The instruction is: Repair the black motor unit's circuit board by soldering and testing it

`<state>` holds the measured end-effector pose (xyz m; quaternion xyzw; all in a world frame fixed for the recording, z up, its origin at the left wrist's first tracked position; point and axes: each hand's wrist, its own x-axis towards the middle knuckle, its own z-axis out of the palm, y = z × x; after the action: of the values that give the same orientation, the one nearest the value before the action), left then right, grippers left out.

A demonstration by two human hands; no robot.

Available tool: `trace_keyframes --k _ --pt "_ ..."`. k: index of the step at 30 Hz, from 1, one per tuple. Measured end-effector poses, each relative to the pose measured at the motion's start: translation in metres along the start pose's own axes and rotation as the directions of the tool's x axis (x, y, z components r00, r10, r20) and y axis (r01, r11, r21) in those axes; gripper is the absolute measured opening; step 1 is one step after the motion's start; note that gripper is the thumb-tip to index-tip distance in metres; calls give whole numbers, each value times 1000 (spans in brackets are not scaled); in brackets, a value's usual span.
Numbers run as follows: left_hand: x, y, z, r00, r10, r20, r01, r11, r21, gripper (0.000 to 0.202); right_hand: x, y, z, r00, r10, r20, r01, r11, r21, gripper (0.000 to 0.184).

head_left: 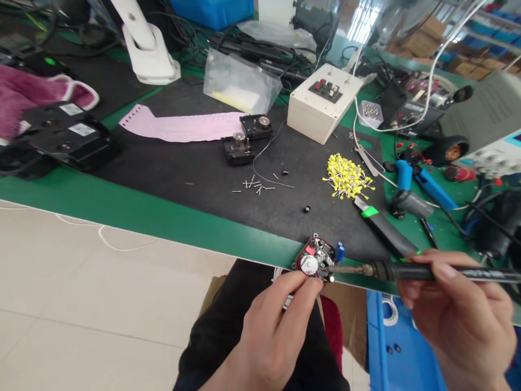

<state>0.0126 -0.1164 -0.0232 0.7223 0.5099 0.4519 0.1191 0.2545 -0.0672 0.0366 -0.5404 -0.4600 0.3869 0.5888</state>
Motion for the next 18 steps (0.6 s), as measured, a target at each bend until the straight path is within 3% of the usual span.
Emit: trace_keyframes --k 18 --pt "0 0 1 1000 -13 -6 13 1000 -4 39 -1 1 5 999 40 -8 -40 999 -11 11"
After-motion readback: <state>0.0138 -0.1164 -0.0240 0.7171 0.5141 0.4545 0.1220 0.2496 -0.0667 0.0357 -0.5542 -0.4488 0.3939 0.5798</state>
